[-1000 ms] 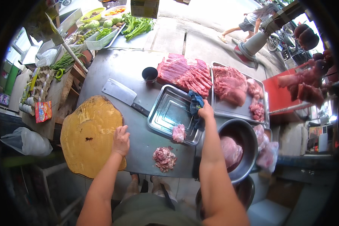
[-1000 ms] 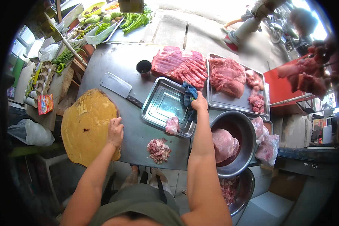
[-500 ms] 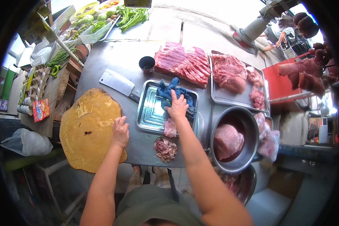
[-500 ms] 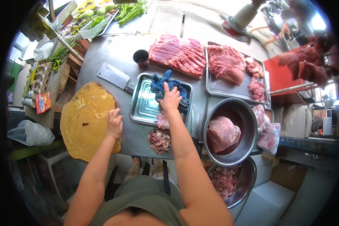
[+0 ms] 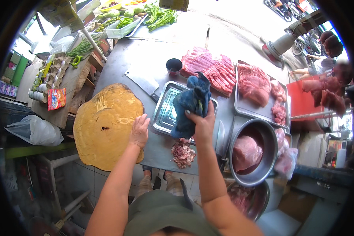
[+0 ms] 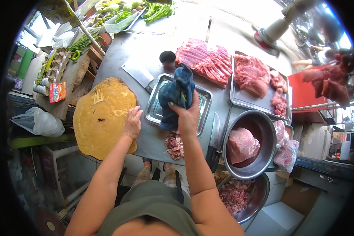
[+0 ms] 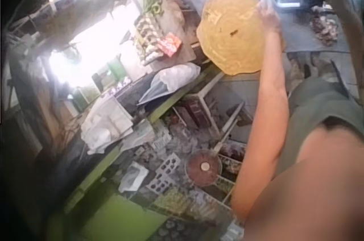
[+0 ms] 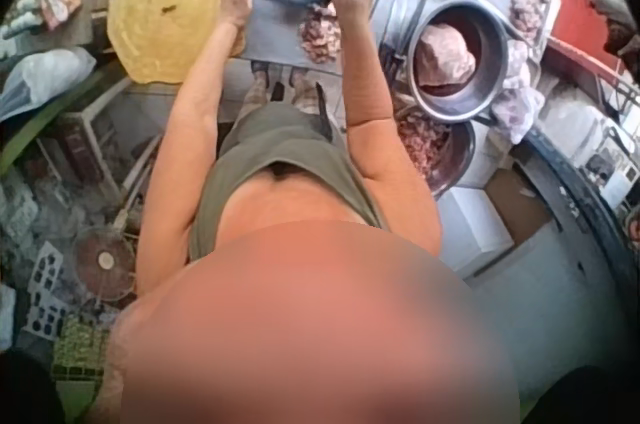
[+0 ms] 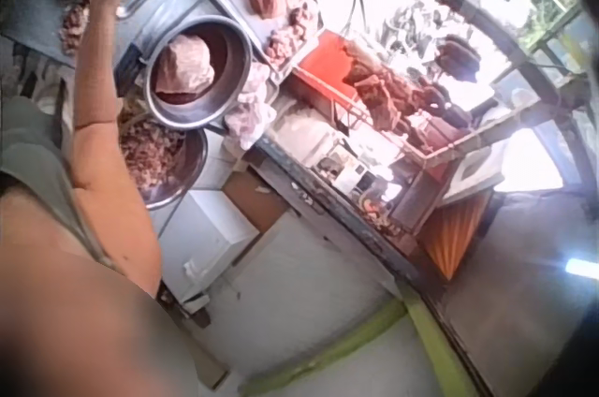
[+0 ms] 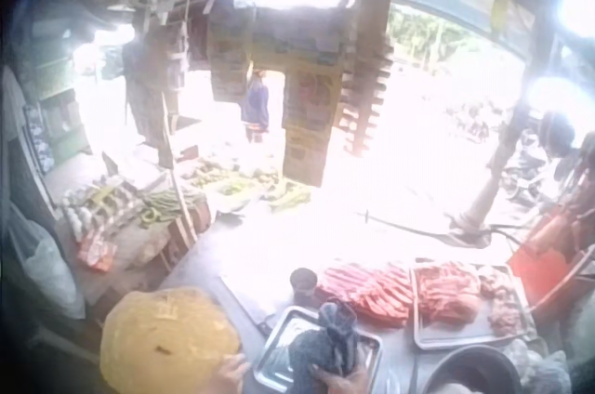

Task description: The person handles raw meat at a street-side butcher stall, wiping the cutting board and arranging small packets. They then use a cleaver to slice pieces of meat on a wooden board and place the cut pieces into a metal tray. A dog appears nearby and the person briefly reaches toward it before resuming meat handling.

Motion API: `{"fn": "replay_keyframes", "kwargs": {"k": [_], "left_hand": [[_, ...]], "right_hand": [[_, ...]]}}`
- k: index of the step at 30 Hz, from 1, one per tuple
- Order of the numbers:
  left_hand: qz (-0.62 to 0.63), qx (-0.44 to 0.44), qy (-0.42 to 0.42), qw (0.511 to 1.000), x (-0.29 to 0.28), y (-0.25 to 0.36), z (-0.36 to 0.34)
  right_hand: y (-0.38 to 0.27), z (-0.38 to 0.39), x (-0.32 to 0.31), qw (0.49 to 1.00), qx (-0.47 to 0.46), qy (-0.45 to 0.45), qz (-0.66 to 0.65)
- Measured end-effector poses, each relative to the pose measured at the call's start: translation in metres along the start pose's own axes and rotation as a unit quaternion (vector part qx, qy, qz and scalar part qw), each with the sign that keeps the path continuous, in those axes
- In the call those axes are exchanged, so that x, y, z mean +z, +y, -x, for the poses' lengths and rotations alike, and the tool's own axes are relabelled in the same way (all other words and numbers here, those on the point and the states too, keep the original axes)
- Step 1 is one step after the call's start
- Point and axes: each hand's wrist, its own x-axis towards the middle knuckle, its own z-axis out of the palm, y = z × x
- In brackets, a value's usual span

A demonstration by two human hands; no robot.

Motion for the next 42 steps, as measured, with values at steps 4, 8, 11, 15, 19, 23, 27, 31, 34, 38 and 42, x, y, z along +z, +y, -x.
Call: {"fn": "replay_keyframes", "kwargs": {"k": [4, 8, 11, 15, 19, 23, 27, 31, 34, 38, 42], "left_hand": [[0.015, 0.01, 0.03, 0.999, 0.004, -0.004, 0.001], [0.034, 0.019, 0.042, 0.998, 0.007, -0.008, 0.001], [0.036, 0.014, 0.035, 0.999, 0.006, -0.007, 0.001], [0.029, 0.004, 0.021, 0.999, 0.003, -0.004, 0.002], [0.035, -0.003, 0.011, 0.999, 0.003, -0.004, 0.002], [0.028, 0.001, 0.011, 1.0, 0.005, -0.005, 0.001], [0.022, -0.009, -0.002, 1.0, 0.004, -0.004, 0.001], [0.013, -0.003, 0.005, 1.0, 0.003, -0.002, 0.0], [0.008, 0.0, 0.009, 1.0, 0.003, -0.002, 0.0], [0.01, 0.005, 0.012, 1.0, 0.003, -0.003, 0.0], [0.0, 0.006, 0.007, 1.0, 0.003, -0.003, 0.0]], "right_hand": [[0.035, 0.069, 0.017, 0.989, 0.08, 0.064, -0.11], [0.116, 0.11, 0.005, 0.988, 0.098, 0.121, -0.021], [0.177, 0.135, -0.005, 0.991, 0.098, 0.085, 0.043], [0.216, 0.141, 0.004, 0.918, 0.15, 0.012, 0.367], [0.18, 0.117, -0.001, 0.812, 0.217, -0.193, 0.507], [0.137, 0.084, -0.021, 0.733, 0.052, -0.181, 0.654], [0.144, 0.059, -0.034, 0.665, -0.086, -0.165, 0.723], [0.171, 0.042, -0.048, 0.603, -0.119, -0.187, 0.766], [0.179, 0.03, -0.063, 0.61, -0.153, -0.191, 0.753], [0.173, 0.009, -0.081, 0.622, -0.155, -0.176, 0.747], [0.158, -0.02, -0.096, 0.567, -0.171, -0.164, 0.789]]}}
